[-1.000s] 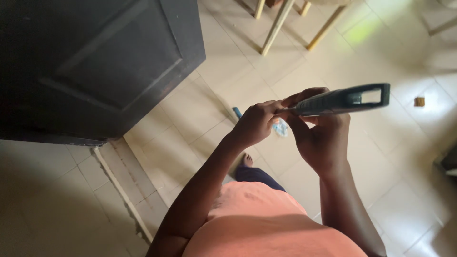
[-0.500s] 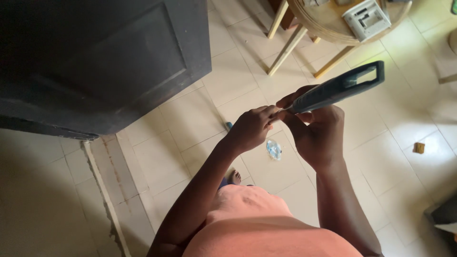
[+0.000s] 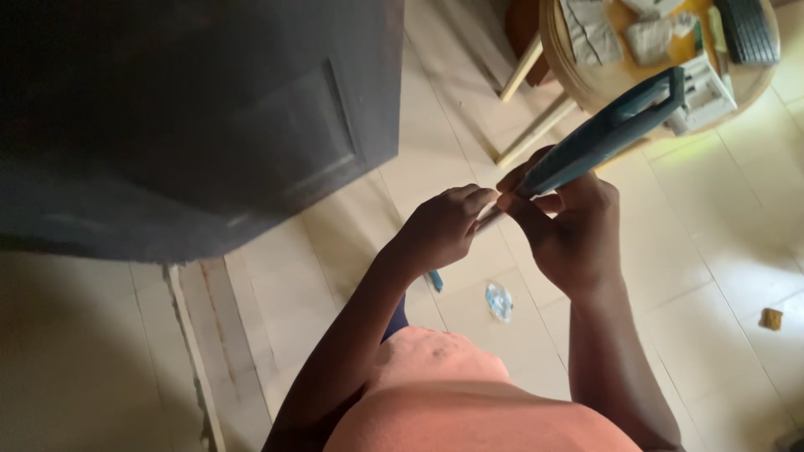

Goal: Mopping the floor with a stick mop.

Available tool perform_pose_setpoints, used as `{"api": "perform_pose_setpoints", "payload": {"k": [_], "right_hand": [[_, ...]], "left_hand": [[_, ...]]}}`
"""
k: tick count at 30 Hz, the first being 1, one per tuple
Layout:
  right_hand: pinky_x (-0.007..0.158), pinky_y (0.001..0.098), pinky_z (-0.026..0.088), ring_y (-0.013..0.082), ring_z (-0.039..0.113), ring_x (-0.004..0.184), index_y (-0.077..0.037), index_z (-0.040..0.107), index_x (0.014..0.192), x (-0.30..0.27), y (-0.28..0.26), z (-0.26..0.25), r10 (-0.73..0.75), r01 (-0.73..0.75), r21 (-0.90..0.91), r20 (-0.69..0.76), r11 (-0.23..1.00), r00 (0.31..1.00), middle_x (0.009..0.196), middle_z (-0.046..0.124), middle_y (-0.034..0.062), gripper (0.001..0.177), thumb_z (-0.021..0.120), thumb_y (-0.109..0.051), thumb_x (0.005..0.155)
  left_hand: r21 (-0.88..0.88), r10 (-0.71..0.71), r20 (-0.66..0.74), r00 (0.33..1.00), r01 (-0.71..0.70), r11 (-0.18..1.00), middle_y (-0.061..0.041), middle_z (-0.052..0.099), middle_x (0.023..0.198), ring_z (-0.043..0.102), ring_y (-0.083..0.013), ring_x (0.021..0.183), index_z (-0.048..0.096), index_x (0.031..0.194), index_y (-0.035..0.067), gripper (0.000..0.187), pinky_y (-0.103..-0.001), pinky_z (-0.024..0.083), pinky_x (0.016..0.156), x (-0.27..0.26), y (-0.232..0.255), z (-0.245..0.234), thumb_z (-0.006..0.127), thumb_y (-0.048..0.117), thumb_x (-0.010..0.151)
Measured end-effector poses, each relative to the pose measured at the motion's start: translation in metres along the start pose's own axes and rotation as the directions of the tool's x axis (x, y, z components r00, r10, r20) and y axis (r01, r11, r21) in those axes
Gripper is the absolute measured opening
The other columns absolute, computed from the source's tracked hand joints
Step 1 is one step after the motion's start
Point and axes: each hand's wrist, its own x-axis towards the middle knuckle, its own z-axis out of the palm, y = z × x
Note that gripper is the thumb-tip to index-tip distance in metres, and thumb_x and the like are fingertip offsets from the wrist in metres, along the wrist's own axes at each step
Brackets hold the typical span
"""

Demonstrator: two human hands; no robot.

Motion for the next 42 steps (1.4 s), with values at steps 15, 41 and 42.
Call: {"api": "perform_pose_setpoints", "payload": {"k": [15, 41, 42], "right_hand": [[0.077, 0.0298, 0.059, 0.0173, 0.072, 0.091, -0.002, 0.054, 0.113, 0.154, 0.011, 0.065, -0.027, 0.019, -0.130, -0.063, 0.991, 0.998, 0.098, 0.070, 0.0054, 0.024, 0.071, 0.002, 0.098], [0.063, 0.0350, 0.053, 0.0256, 0.071, 0.072, 0.003, 0.044, 0.145, 0.247, 0.033, 0.111, -0.141, 0.115, -0.267, -0.080, 0.957, 0.987, 0.095, 0.071, 0.0125, 0.053, 0.070, -0.003, 0.099], [0.062, 0.0352, 0.053, 0.0256, 0.070, 0.069, 0.003, 0.044, 0.146, 0.247, 0.030, 0.110, -0.097, 0.073, -0.259, -0.084, 0.963, 0.992, 0.093, 0.071, 0.0125, 0.054, 0.069, -0.003, 0.098]], "left_hand": [[0.168, 0.151, -0.265, 0.952, -0.109, 0.980, -0.019, 0.065, 0.128, 0.061, -0.0369, 0.124, 0.061, 0.127, 0.005, 0.037, -0.044, 0.052, 0.100, 0.101, -0.090, -0.120, 0.069, 0.005, 0.091], [0.561, 0.260, -0.433, 0.863, 0.032, 0.827, -0.028, 0.020, 0.168, 0.021, -0.0471, 0.159, 0.034, 0.158, -0.005, 0.073, -0.066, 0.014, 0.131, 0.196, -0.123, -0.204, 0.073, 0.013, 0.099], [0.552, 0.250, -0.437, 0.864, 0.039, 0.833, -0.029, 0.022, 0.166, 0.024, -0.0481, 0.156, 0.034, 0.157, -0.006, 0.073, -0.065, 0.013, 0.130, 0.197, -0.120, -0.204, 0.073, 0.014, 0.098]]}}
